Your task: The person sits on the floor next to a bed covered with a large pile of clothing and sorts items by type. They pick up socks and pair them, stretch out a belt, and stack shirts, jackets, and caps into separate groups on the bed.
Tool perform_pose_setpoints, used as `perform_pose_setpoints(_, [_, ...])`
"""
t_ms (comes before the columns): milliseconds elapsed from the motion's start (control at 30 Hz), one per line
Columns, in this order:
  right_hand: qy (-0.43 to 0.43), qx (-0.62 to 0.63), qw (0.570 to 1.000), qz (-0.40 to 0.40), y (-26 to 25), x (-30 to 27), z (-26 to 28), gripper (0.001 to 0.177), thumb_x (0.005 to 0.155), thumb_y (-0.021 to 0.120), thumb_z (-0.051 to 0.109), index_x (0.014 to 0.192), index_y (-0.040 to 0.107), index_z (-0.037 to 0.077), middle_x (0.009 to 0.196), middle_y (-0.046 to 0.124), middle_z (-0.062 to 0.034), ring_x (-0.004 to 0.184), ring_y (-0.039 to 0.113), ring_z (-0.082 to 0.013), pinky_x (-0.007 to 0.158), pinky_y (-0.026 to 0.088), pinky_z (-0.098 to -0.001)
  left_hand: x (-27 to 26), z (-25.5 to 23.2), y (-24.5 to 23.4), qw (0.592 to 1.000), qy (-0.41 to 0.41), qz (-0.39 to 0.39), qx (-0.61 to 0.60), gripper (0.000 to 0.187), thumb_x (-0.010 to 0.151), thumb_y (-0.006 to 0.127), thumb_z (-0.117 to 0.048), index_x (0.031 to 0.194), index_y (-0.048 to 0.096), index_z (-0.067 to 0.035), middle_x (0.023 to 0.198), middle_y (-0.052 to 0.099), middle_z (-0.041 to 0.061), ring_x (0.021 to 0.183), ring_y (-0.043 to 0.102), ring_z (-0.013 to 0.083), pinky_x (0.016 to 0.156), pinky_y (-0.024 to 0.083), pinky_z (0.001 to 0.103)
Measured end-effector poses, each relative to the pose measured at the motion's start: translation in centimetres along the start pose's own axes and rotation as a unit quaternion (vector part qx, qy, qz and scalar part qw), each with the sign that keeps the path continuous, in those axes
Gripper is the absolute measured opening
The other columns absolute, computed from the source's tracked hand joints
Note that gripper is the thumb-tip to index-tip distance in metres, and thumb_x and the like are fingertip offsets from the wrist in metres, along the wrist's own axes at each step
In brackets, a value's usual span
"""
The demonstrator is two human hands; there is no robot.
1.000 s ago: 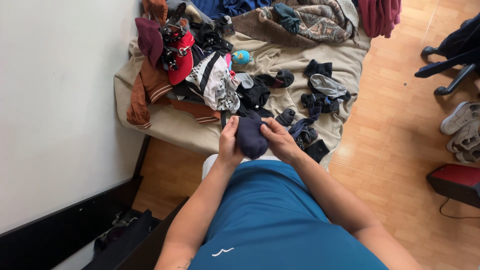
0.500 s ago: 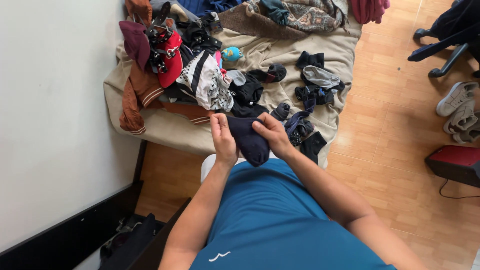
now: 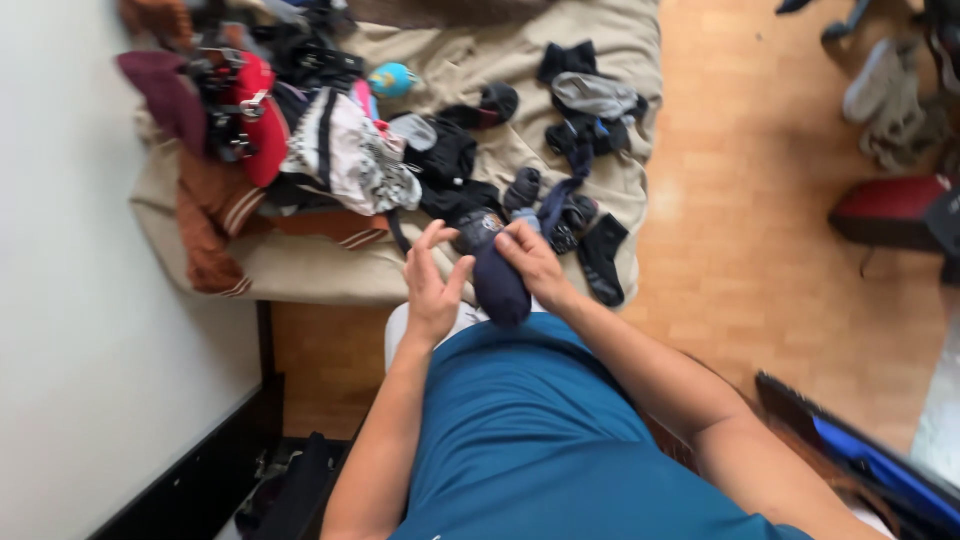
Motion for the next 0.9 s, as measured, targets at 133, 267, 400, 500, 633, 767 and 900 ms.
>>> perform_pose_setpoints(133, [-0.038,-0.132,0.974,-0.182,-16.6,-0.4,-3.5,0.018,0.108,0.063,0.029,0.108,0.061,0.012,0.091,0.054,0.0035,0.081,0.048,-0.0062,0.070,0.040,-0.0241,-3.0,5.7,2.1,0.974,-0.177,0.046,-0.132,0.049,0.099,0.063,-0.013,0.144,0.047,-0.001,0.124,0.066,0.014,0.112,0.064,0.0219,0.094,0.051,0.034])
perform_pose_setpoints(267, [-0.047,-0.013,0.905,-0.423,-34.5,-6.4,-6.8,0.013,0.100,0.063,0.027,0.106,0.061,0.015,0.095,0.064,0.0014,0.091,0.062,-0.0135,0.083,0.055,-0.0312,-5.9,9.1,3.8,0.951,-0.286,0.094,-0.077,0.034,0.100,0.062,-0.017,0.132,0.062,-0.005,0.116,0.074,0.010,0.102,0.073,0.0193,0.090,0.057,0.033])
perform_pose_setpoints(400, [-0.064,0.079,0.826,-0.555,-43.4,-11.7,-10.2,0.011,0.096,0.066,0.021,0.097,0.059,0.013,0.091,0.068,-0.0040,0.087,0.067,-0.0198,0.083,0.058,-0.0368,-7.3,10.6,5.7,0.939,-0.309,0.124,-0.081,0.031,0.100,0.062,-0.018,0.128,0.064,-0.004,0.114,0.075,0.011,0.101,0.072,0.0188,0.088,0.057,0.032])
perform_pose_setpoints(500, [-0.019,-0.023,0.823,-0.568,-45.9,-10.9,-14.3,0.015,0.100,0.068,0.023,0.097,0.060,0.011,0.092,0.066,-0.0041,0.087,0.063,-0.0174,0.083,0.055,-0.0339,-8.5,11.9,7.2,0.930,-0.333,0.141,-0.068,0.031,0.099,0.063,-0.018,0.127,0.064,-0.004,0.113,0.075,0.011,0.101,0.072,0.0186,0.085,0.057,0.032])
perform_pose_setpoints(633, [0.046,-0.217,0.807,-0.548,-43.5,-6.5,-18.9,0.015,0.093,0.073,0.020,0.099,0.064,0.010,0.096,0.067,-0.0050,0.091,0.061,-0.0173,0.084,0.051,-0.0311,-9.1,12.4,8.7,0.927,-0.334,0.149,-0.084,0.030,0.100,0.063,-0.018,0.126,0.064,-0.003,0.113,0.076,0.011,0.100,0.073,0.0192,0.088,0.057,0.032])
perform_pose_setpoints(767, [0.242,-0.200,0.825,-0.470,-33.0,-3.7,-21.2,0.054,0.091,0.077,0.026,0.133,0.043,0.016,0.123,0.060,-0.0134,0.104,0.060,-0.0284,0.070,0.057,-0.0460,-11.1,13.5,9.5,0.890,-0.414,0.179,-0.070,0.031,0.098,0.063,-0.020,0.125,0.064,-0.004,0.111,0.075,0.011,0.095,0.073,0.0187,0.080,0.058,0.032])
perform_pose_setpoints(900, [0.318,-0.177,0.813,-0.455,-30.5,-2.6,-24.3,0.068,0.090,0.076,0.025,0.143,0.034,0.020,0.138,0.057,-0.0165,0.112,0.063,-0.0357,0.069,0.064,-0.0480,-12.2,14.3,9.5,0.883,-0.432,0.170,-0.071,0.031,0.098,0.063,-0.021,0.124,0.065,-0.004,0.111,0.075,0.011,0.098,0.073,0.0191,0.081,0.058,0.032])
Point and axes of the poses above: each hand's wrist, its own x-axis towards the middle knuckle, its own y-axis out of the palm, z = x × y, the point moved 9 cm from there along x, towards the middle knuckle
